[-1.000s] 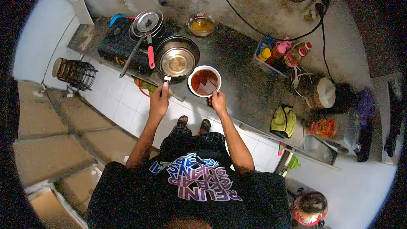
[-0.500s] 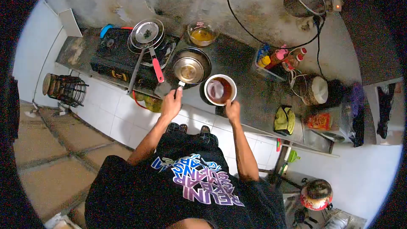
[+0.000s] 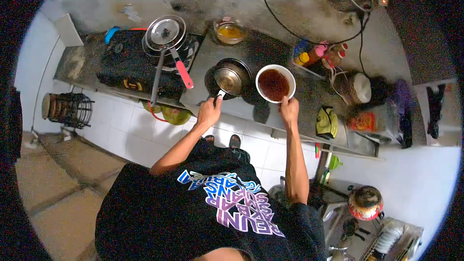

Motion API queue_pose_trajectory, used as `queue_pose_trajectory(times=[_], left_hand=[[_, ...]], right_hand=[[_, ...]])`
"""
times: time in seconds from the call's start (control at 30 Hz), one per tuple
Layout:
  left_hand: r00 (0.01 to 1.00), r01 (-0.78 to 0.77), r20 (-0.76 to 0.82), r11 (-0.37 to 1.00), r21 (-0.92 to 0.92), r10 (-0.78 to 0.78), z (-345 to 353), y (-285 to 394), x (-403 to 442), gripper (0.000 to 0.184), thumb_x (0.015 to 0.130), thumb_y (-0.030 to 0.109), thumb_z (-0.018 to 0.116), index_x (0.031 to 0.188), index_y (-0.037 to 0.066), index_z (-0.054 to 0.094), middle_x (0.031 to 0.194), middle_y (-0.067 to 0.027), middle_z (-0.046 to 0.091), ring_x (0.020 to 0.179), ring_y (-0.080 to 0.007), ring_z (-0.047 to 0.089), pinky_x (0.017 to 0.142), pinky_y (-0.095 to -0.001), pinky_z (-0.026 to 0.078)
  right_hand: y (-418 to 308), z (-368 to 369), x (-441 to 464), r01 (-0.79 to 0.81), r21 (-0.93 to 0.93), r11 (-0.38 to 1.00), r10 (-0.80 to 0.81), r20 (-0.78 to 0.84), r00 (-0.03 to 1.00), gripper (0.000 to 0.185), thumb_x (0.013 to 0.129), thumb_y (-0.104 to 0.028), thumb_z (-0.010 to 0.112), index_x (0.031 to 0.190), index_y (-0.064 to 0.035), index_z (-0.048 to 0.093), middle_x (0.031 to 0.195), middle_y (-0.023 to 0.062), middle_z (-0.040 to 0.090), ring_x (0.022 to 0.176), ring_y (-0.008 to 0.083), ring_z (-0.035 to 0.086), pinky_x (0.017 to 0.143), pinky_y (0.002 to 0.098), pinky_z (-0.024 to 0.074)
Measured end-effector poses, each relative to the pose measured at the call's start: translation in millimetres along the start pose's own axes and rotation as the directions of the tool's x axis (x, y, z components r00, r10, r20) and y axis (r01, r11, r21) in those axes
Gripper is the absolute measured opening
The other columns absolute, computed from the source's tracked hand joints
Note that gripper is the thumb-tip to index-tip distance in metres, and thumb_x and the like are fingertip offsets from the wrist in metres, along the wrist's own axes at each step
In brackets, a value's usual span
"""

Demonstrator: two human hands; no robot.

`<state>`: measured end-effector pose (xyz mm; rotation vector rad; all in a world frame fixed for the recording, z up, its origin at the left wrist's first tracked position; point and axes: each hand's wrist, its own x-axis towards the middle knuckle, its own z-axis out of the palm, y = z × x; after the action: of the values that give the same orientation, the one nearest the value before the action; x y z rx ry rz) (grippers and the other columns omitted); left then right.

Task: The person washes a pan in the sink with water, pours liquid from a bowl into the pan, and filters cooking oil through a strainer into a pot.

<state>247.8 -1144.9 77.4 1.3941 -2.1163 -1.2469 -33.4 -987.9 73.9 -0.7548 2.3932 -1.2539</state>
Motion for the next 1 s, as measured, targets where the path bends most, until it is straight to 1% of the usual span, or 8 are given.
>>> queue_pose_trajectory(times=[0.3,0.4,0.43,0.5,0.67,0.77,0.83,1.0], left_hand=[[0.998,-0.053,0.028,0.998,-0.036,0.054,8.8,-4.9,7.3,0.056,0.093,0.045,0.043,0.093,-0.009,0.06,0.086,-0.0334,0.061,0.087,-0.0496,0.058,0.079,-0.0538,0.044],[0.997,-0.071,0.035,0.996,-0.057,0.073,14.6,-8.3,10.1,0.058,0.093,0.046,0.043,0.092,-0.009,0.06,0.087,-0.0338,0.06,0.088,-0.0497,0.057,0.079,-0.0536,0.043],[0.995,-0.095,0.006,0.994,-0.057,0.095,15.2,-6.8,8.9,0.058,0.093,0.047,0.043,0.092,-0.009,0.06,0.087,-0.0337,0.06,0.088,-0.0498,0.057,0.08,-0.0535,0.043],[0.993,-0.118,-0.022,0.991,-0.06,0.117,15.6,-5.4,8.8,0.059,0.092,0.047,0.043,0.092,-0.009,0.06,0.088,-0.0336,0.06,0.089,-0.0498,0.057,0.08,-0.0534,0.043],[0.994,-0.103,0.037,0.992,-0.078,0.106,21.6,-5.7,14.1,0.058,0.092,0.048,0.043,0.09,-0.008,0.06,0.089,-0.0331,0.06,0.089,-0.0498,0.056,0.081,-0.0529,0.043],[0.994,-0.093,0.051,0.994,-0.065,0.096,19.5,0.4,13.5,0.058,0.093,0.047,0.043,0.091,-0.008,0.06,0.089,-0.033,0.06,0.089,-0.0494,0.056,0.081,-0.0526,0.043],[0.994,-0.1,0.034,0.992,-0.083,0.103,17.6,3.0,11.8,0.058,0.093,0.047,0.043,0.092,-0.008,0.06,0.09,-0.0333,0.06,0.089,-0.0493,0.057,0.082,-0.0525,0.043],[0.994,-0.111,-0.002,0.988,-0.107,0.111,15.4,7.7,10.9,0.059,0.093,0.046,0.043,0.094,-0.01,0.06,0.09,-0.0341,0.06,0.09,-0.0492,0.057,0.083,-0.052,0.043]], right_hand=[[-69.4,2.0,4.4,-0.008,-0.151,0.988,0.001,-0.047,0.999,0.034,0.093,-0.022,0.05,0.072,0.0036,0.058,0.057,0.0063,0.056,0.048,0.0134,0.053,0.046,0.0302,0.0418],[-91.6,3.3,4.4,-0.079,-0.201,0.976,0.074,-0.032,0.997,0.04,0.085,-0.03,0.051,0.087,0.0079,0.062,0.067,0.0218,0.064,0.067,0.0331,0.066,0.067,0.0425,0.0508],[-84.6,6.0,10.9,-0.079,-0.205,0.976,0.073,-0.035,0.997,0.04,0.085,-0.03,0.051,0.087,0.0079,0.062,0.067,0.0218,0.064,0.067,0.0331,0.066,0.067,0.0425,0.0508],[-73.6,14.5,19.4,0.076,-0.239,0.968,-0.102,-0.101,0.99,0.037,0.09,-0.025,0.049,0.071,0.0049,0.059,0.056,0.0089,0.058,0.049,0.0178,0.056,0.049,0.034,0.0444],[-82.0,20.4,21.9,0.096,-0.332,0.938,-0.145,-0.123,0.982,0.037,0.089,-0.027,0.049,0.071,0.004,0.059,0.055,0.0096,0.057,0.049,0.0185,0.057,0.05,0.035,0.0457],[-108.0,21.1,12.8,-0.026,-0.201,0.979,0.01,-0.08,0.997,0.038,0.088,-0.029,0.049,0.074,0.0046,0.06,0.058,0.0145,0.059,0.054,0.0247,0.061,0.055,0.0384,0.0479],[-104.5,22.2,18.4,0.14,-0.375,0.916,-0.198,-0.122,0.972,0.039,0.087,-0.03,0.049,0.083,0.0063,0.062,0.066,0.0212,0.062,0.064,0.0339,0.065,0.063,0.0419,0.0492],[-116.2,21.9,17.9,0.15,-0.398,0.905,-0.222,-0.141,0.965,0.04,0.088,-0.032,0.051,0.09,0.007,0.062,0.074,0.0264,0.062,0.075,0.0401,0.064,0.07,0.0442,0.0488]])
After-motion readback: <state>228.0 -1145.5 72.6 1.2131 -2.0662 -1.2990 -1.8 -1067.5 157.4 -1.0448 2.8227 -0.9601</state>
